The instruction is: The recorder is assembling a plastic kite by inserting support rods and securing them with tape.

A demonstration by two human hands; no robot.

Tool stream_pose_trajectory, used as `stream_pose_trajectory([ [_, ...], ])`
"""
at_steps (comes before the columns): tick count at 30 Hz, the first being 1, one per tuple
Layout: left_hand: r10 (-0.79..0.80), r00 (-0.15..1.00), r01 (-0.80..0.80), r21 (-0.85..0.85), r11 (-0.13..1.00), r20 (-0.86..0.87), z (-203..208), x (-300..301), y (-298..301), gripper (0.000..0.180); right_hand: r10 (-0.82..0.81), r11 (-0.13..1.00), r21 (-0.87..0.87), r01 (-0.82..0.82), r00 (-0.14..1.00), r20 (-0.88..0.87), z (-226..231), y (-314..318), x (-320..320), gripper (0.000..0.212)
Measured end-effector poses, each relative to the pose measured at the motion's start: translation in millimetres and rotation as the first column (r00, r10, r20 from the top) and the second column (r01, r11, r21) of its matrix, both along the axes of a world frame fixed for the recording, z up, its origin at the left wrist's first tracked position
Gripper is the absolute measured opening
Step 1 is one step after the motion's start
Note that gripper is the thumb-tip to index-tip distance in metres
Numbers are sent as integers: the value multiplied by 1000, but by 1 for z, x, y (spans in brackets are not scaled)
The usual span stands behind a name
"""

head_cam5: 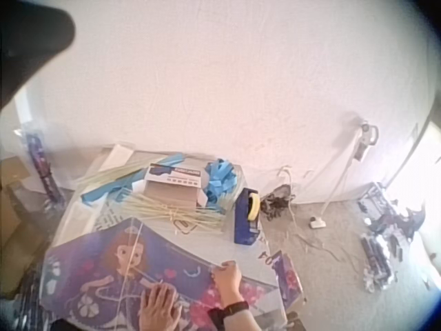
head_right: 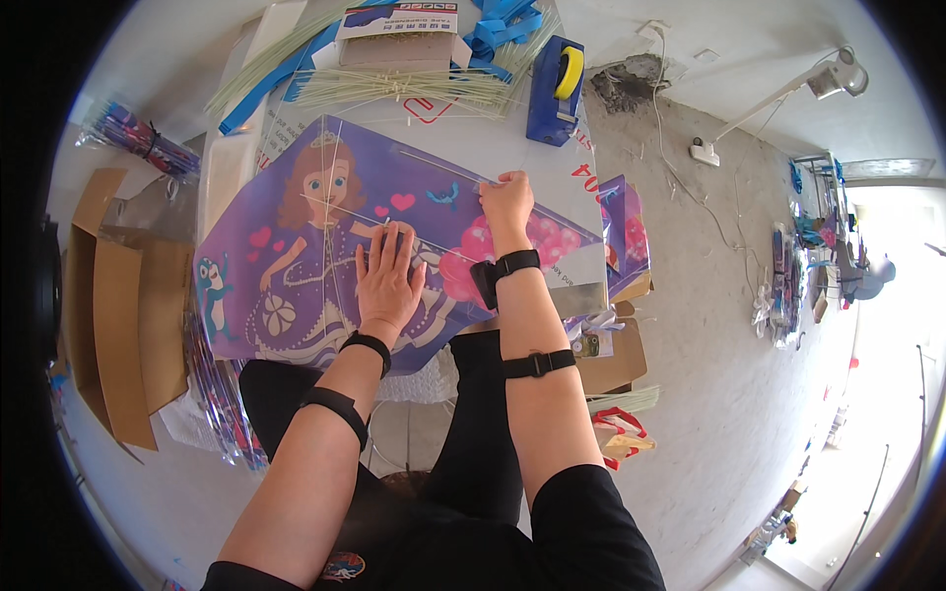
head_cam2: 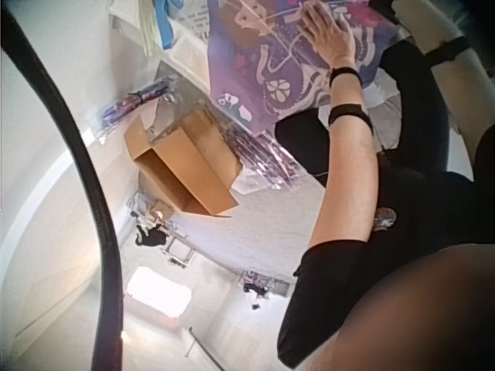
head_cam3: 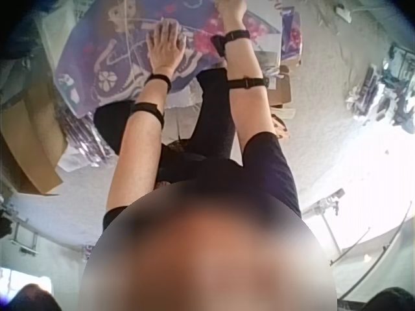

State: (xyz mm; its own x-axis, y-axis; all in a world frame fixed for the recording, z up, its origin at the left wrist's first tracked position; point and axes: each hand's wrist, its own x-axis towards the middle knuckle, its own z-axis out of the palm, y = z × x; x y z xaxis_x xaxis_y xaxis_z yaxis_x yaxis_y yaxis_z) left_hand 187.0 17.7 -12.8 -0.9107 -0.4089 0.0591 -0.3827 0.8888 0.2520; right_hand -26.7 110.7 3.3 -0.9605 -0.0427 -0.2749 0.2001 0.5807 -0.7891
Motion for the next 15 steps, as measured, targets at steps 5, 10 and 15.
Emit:
stream_pose_trajectory([
  [5, 0, 1000, 0, 2, 1000, -13, 0, -1, 1, 57, 5, 995, 100, -5, 1000, -1, -3, -1, -6, 32],
  [10, 1, 1000, -1, 1, 1000, -23, -1, -1, 2, 56, 39, 995, 98, -34, 998, -49, -6, 0, -9, 29],
  [15, -6, 1000, 6, 1, 1000, -13, -1, -1, 1, 57, 68, 994, 92, -66, 998, -14, -2, -4, -14, 26],
])
